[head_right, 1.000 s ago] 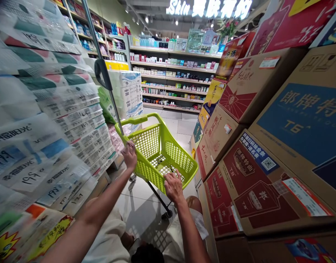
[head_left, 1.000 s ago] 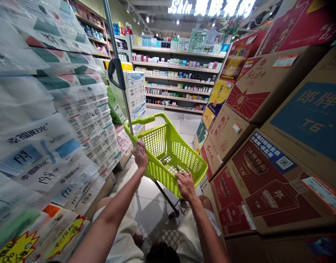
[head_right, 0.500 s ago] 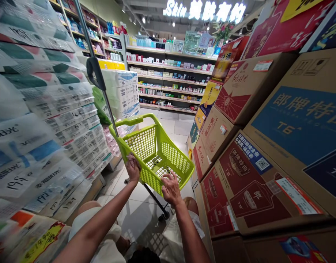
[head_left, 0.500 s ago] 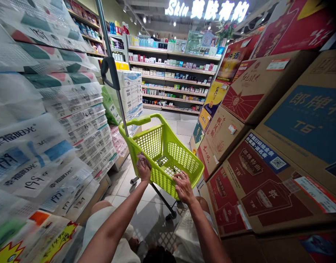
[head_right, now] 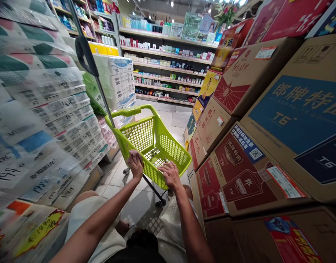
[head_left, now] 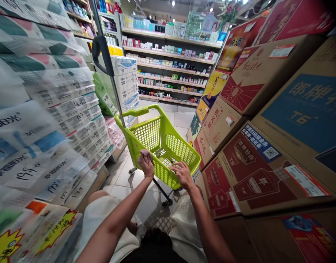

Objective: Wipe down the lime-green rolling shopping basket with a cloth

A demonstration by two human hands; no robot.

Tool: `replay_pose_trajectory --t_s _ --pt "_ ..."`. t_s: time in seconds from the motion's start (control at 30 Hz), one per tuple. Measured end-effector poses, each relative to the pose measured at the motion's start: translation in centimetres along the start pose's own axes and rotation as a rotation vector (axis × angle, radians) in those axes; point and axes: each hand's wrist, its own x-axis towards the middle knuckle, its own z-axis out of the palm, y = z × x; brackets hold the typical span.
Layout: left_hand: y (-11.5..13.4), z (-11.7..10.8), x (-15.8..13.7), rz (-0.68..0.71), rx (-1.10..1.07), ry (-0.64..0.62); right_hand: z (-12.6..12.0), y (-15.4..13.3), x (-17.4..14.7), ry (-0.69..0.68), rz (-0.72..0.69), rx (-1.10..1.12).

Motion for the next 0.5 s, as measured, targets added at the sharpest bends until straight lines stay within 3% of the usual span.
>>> replay_pose_trajectory --t_s 0.07,0.13,0.27,0.33,0.4,0.5 --pt "0.8 0.1 0.9 -0.063 -0.003 0.068 -0.2 0.4 -0.5 0.044 0.048 -0.015" --pt "1.4 0.4 0.4 -0.086 -0.018 0.054 -0.3 0.6 -0.9 0.086 0.097 -0.012" --pt "1.5 0.9 -6.2 -0.027 -0.072 -0.136 -0.4 0.9 -0.9 0.163 0.128 0.119" --pt "1.3 1.0 -9.5 0.082 -0.137 -0.25 -0.6 1.1 -0.8 0.195 0.12 0.218" --pt "1.2 1.0 -11.0 0.143 -0.171 -0.281 -0.8 1.2 -0.7 0.198 0.116 0.301" --pt "0.6 1.3 -11.5 0.1 -0.17 -0.236 -0.7 1.3 -0.7 0.21 0.149 0.368"
